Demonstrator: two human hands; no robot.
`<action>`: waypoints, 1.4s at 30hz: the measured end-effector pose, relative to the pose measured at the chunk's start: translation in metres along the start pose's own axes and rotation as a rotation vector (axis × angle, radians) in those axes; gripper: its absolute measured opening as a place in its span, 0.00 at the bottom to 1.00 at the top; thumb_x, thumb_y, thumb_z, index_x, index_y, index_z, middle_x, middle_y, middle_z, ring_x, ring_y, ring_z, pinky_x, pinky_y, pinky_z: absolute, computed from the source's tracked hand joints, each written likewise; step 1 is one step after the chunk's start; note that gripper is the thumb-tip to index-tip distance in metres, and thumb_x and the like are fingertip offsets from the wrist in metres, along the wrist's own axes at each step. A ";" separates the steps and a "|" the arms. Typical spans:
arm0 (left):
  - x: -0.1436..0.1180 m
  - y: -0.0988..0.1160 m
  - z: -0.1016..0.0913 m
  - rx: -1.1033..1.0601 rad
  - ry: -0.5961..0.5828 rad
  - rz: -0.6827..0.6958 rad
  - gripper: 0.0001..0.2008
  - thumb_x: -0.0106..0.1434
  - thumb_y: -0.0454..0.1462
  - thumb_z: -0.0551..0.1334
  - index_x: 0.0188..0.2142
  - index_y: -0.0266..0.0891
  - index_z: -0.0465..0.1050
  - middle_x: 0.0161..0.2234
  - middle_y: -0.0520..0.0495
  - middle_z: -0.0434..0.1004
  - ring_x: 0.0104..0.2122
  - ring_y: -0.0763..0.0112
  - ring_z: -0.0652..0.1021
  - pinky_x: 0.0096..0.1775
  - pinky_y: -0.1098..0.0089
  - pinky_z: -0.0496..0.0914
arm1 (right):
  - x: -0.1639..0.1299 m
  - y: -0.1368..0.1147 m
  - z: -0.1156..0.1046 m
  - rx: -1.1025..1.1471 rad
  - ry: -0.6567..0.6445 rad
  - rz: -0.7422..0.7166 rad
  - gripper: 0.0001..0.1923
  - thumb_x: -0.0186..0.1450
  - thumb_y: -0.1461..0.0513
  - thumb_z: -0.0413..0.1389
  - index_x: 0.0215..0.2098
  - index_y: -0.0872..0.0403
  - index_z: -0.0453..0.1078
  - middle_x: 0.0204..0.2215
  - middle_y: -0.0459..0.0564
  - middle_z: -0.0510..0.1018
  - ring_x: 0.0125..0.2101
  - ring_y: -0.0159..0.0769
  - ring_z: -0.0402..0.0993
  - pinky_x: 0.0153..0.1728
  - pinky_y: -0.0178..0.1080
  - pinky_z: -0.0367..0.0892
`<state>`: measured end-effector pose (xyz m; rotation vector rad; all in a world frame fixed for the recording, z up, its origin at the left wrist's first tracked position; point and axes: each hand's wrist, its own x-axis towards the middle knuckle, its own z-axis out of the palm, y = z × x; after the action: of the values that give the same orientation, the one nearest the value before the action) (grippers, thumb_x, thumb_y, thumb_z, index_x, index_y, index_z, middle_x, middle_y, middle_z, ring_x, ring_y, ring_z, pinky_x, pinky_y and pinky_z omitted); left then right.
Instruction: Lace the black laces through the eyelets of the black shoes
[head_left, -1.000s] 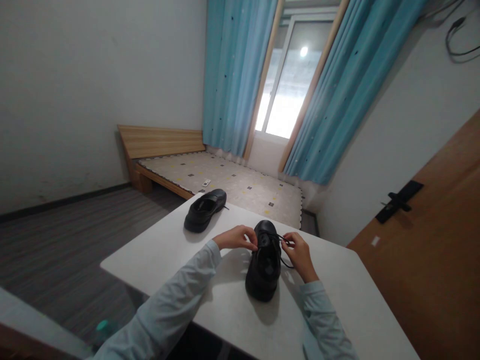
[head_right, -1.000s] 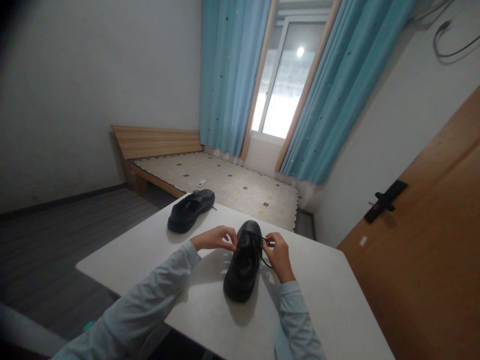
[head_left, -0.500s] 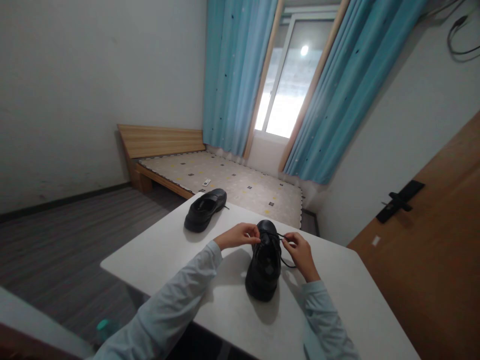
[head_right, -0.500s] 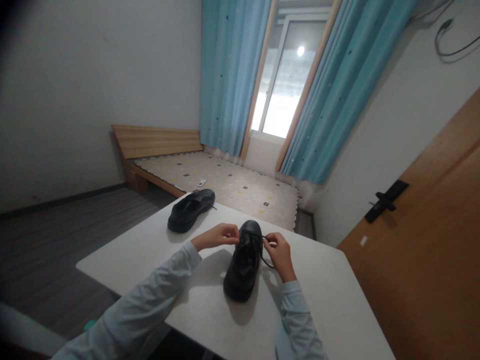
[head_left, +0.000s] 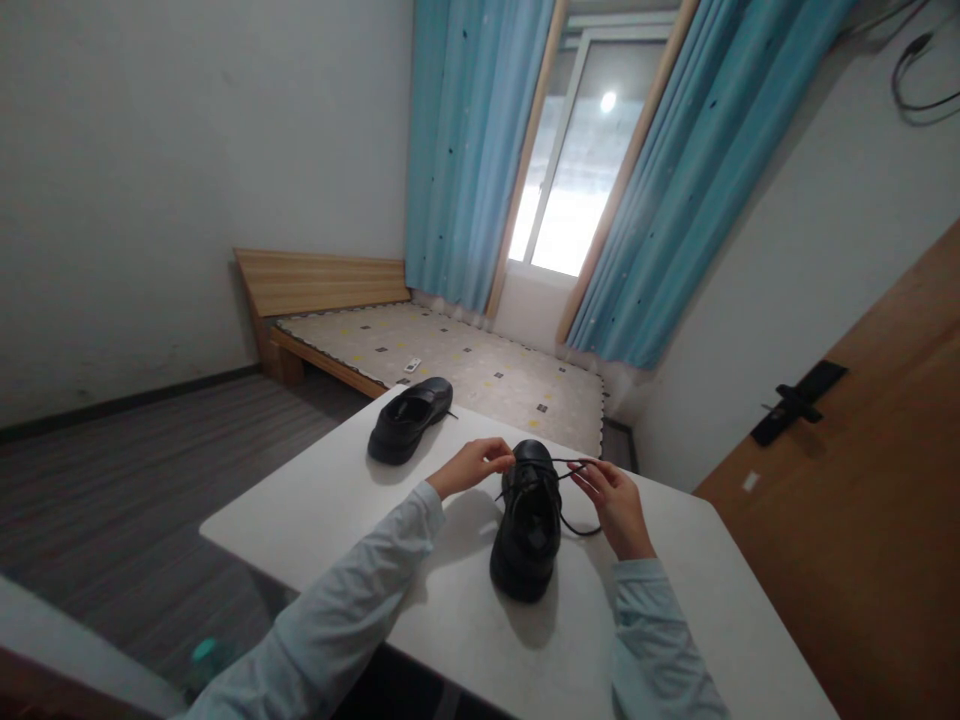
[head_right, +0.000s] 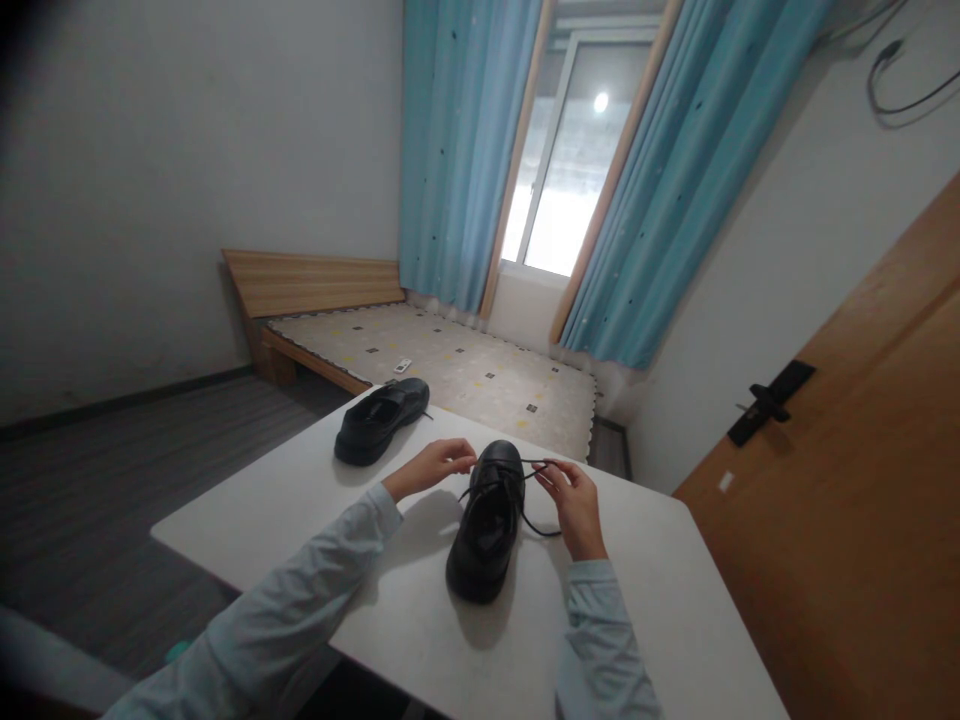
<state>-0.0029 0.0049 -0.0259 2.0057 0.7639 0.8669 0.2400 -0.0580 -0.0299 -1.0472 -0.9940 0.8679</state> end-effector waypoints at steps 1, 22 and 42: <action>0.000 0.000 0.000 0.016 0.012 -0.002 0.15 0.61 0.45 0.56 0.34 0.34 0.71 0.30 0.47 0.75 0.31 0.72 0.73 0.35 0.72 0.68 | 0.000 0.000 0.000 0.030 -0.009 0.005 0.12 0.53 0.57 0.63 0.30 0.56 0.71 0.31 0.51 0.79 0.38 0.43 0.77 0.44 0.48 0.71; -0.003 0.007 0.002 0.015 -0.011 0.010 0.11 0.61 0.37 0.56 0.41 0.36 0.71 0.43 0.44 0.74 0.40 0.69 0.74 0.43 0.68 0.68 | -0.001 -0.002 -0.004 -0.422 0.016 -0.215 0.13 0.59 0.52 0.55 0.30 0.53 0.62 0.17 0.40 0.66 0.16 0.28 0.62 0.17 0.32 0.60; -0.002 0.003 0.004 0.066 0.008 -0.005 0.09 0.60 0.33 0.56 0.40 0.36 0.71 0.39 0.46 0.76 0.37 0.71 0.75 0.41 0.70 0.69 | 0.004 0.011 -0.007 -0.877 -0.205 -0.437 0.12 0.59 0.55 0.54 0.26 0.54 0.71 0.28 0.52 0.72 0.28 0.37 0.69 0.29 0.39 0.65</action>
<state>-0.0006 -0.0001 -0.0255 2.0586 0.8108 0.8572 0.2463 -0.0531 -0.0411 -1.3916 -1.7758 0.1458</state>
